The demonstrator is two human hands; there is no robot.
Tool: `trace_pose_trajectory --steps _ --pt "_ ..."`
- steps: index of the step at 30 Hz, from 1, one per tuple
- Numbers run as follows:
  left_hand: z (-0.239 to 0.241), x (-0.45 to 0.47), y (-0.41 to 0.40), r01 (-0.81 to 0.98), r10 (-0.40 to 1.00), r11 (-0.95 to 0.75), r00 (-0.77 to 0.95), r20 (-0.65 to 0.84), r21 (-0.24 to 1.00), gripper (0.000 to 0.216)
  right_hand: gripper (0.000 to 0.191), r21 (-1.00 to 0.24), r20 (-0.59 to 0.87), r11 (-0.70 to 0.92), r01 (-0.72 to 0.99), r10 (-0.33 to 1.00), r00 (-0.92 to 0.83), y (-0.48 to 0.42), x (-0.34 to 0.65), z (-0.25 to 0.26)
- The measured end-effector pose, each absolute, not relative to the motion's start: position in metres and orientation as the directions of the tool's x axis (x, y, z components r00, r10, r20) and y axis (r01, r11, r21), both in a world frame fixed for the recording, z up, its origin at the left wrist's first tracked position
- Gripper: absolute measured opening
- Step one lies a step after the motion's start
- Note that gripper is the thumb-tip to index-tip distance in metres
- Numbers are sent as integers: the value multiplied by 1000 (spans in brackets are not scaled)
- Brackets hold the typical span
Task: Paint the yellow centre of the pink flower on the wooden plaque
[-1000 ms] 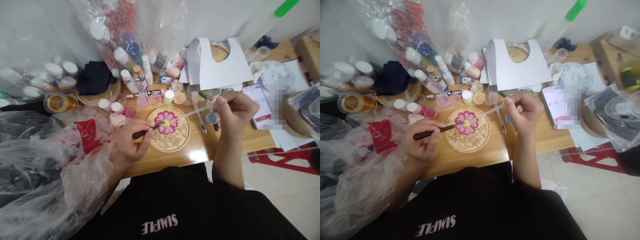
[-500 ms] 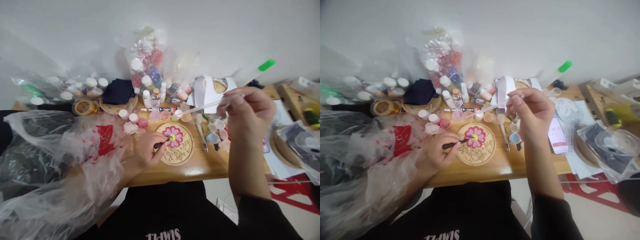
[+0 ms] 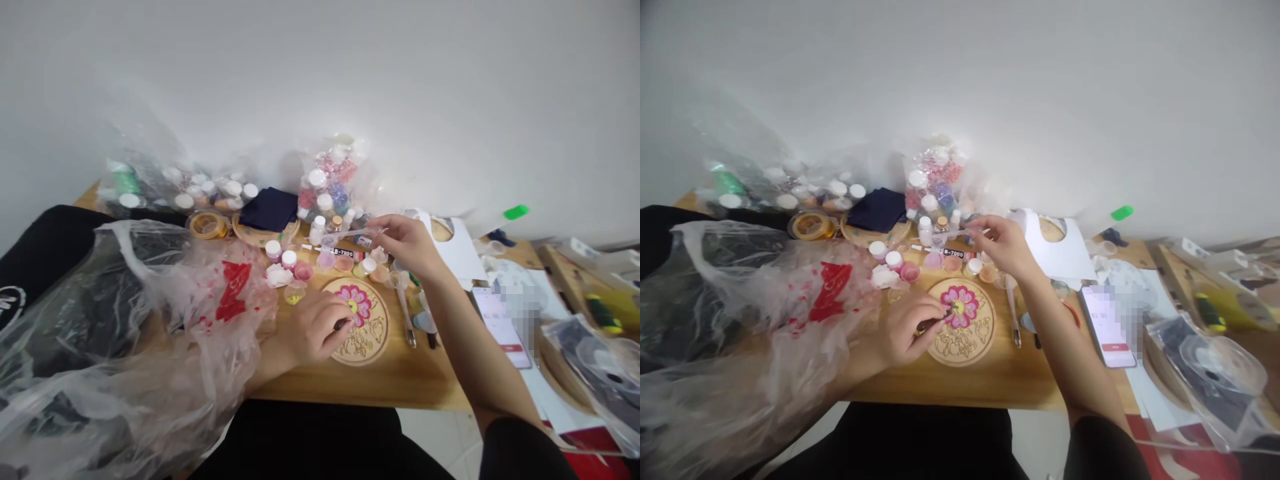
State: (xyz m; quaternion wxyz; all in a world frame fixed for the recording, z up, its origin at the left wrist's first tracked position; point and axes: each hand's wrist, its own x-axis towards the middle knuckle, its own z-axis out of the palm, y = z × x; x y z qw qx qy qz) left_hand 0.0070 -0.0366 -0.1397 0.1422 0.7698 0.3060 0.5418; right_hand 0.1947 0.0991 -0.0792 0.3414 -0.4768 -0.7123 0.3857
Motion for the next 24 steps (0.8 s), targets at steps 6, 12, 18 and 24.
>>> trace_pose_trajectory --steps 6,12,18,24 --pt "-142 7 -37 327 650 -750 202 733 575 11 24 -859 61 242 451 924 -379 98 178 -82" --pt "-141 6 -36 324 661 -743 216 718 586 12 15 -671 74 344 657 913 -402 99 163 -92" --pt "-141 5 -35 316 655 -748 218 723 583 13 31 -514 66 372 773 916 -397 91 167 -82" --pt "-135 0 -33 348 673 -735 266 690 582 11 16 -553 172 511 658 843 -510 53 190 -59"
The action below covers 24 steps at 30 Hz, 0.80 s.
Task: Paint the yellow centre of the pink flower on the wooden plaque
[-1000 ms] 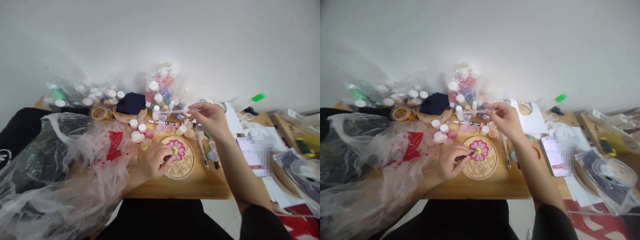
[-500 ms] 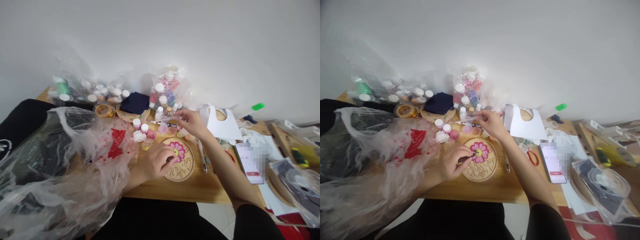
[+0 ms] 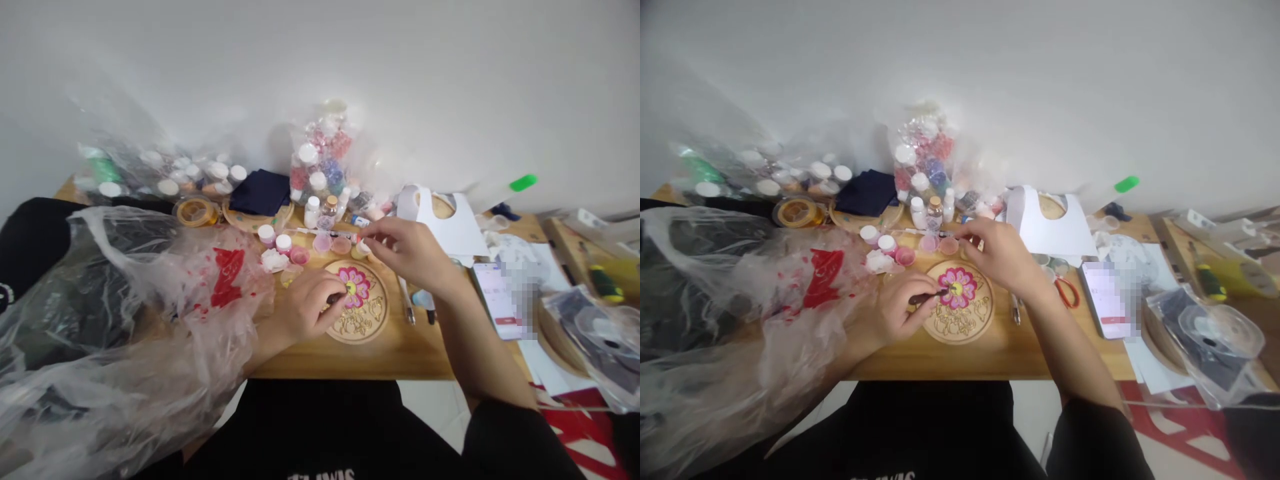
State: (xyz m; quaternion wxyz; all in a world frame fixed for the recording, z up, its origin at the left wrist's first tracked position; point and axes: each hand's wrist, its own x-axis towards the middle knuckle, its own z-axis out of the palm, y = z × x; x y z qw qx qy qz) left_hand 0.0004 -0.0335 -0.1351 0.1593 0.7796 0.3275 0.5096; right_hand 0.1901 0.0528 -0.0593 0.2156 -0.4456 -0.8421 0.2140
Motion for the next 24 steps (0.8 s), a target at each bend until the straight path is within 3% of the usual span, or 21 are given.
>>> trace_pose_trajectory --steps 3,5,11,16,24 --pt "-127 -2 -32 401 681 -722 271 680 564 8 17 -594 58 541 596 768 -638 27 197 -59" --pt "-121 -3 -30 446 701 -705 325 635 550 9 22 -590 43 531 609 773 -633 10 196 -66" --pt "-108 0 -25 561 668 -719 394 632 410 11 18 -587 213 567 578 797 -565 -27 186 -102" --pt "-96 8 -26 538 669 -736 484 564 412 22 11 -548 405 578 605 816 -412 -39 189 -119" --pt "-113 -15 -22 634 717 -673 434 546 380 37 12 -637 415 445 629 886 -205 -51 203 -124"
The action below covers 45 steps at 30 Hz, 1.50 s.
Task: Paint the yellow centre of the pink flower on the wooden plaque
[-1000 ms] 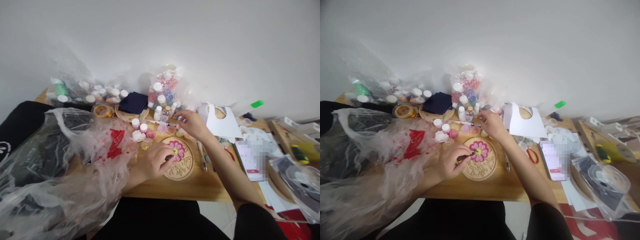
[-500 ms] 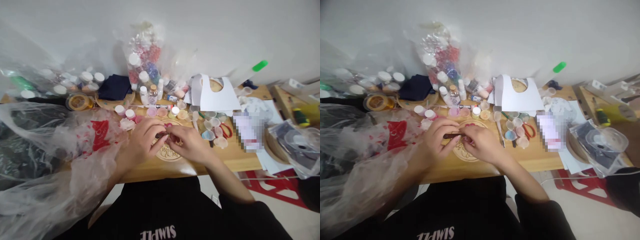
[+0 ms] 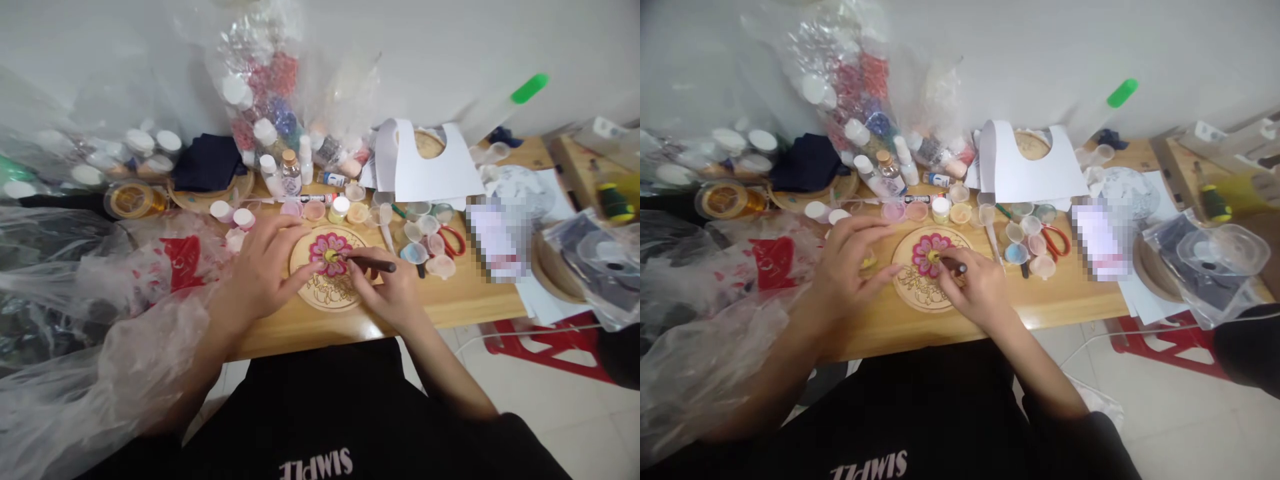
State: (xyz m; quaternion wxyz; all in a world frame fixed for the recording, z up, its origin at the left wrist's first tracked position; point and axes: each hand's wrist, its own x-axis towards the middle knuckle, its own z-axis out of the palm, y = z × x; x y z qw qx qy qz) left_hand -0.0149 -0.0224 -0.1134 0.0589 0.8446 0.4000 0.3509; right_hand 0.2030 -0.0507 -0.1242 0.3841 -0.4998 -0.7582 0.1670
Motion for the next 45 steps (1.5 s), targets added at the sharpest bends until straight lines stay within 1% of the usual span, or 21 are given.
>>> trace_pose_trajectory --steps 3,7,12,20,26,33,45 --pt "-126 -27 -20 656 749 -625 354 560 423 30 13 -675 420 419 607 895 -151 -56 206 -129" --pt "-134 -32 -18 651 768 -581 238 595 489 20 15 -747 408 354 563 913 -33 -63 207 -136" --pt "-138 -31 -19 644 799 -532 167 578 549 14 16 -761 428 339 554 903 35 -68 207 -143" --pt "-143 -30 -19 635 799 -536 167 578 557 13 21 -788 422 333 518 904 60 -68 206 -150" --pt "-144 -32 -21 640 824 -503 155 545 580 16 16 -777 405 314 546 913 51 -65 204 -150" --pt "-145 -32 -21 640 829 -495 144 540 588 16 17 -789 393 308 532 918 51 -64 203 -152" --pt "-144 -32 -20 616 802 -538 162 575 576 19 14 -797 376 283 533 924 73 -65 203 -152"
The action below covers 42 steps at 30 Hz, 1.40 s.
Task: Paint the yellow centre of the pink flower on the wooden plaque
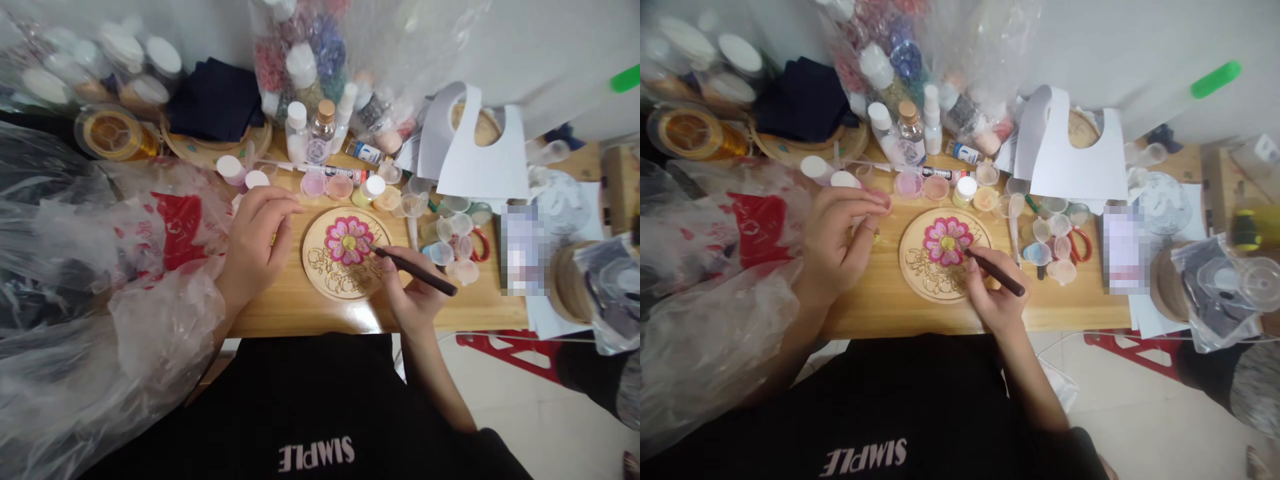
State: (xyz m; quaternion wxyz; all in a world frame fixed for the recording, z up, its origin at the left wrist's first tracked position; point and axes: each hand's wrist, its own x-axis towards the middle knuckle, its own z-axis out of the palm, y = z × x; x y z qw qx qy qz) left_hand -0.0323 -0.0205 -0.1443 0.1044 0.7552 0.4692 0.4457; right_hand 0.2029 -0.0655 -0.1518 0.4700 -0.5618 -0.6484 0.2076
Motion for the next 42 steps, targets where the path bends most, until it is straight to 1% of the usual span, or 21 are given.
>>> trace_pose_trajectory --steps 10,15,21,28,33,42 --pt "-143 -32 -22 633 820 -511 157 550 581 16 12 -785 367 268 558 928 71 -64 203 -153" --pt "-144 -32 -21 614 821 -517 158 548 597 17 15 -798 382 291 528 921 70 -64 204 -153" --pt "-143 -33 -21 630 852 -465 127 507 623 18 13 -800 362 270 536 929 73 -64 203 -153" --pt "-143 -33 -20 615 821 -499 111 560 610 21 16 -808 374 300 507 926 49 -64 204 -151" --pt "-143 -32 -21 637 848 -457 103 519 621 21 19 -786 418 348 511 908 23 -64 207 -150" --pt "-142 -31 -22 659 868 -416 83 489 627 21 21 -803 398 336 492 917 23 -65 205 -153"
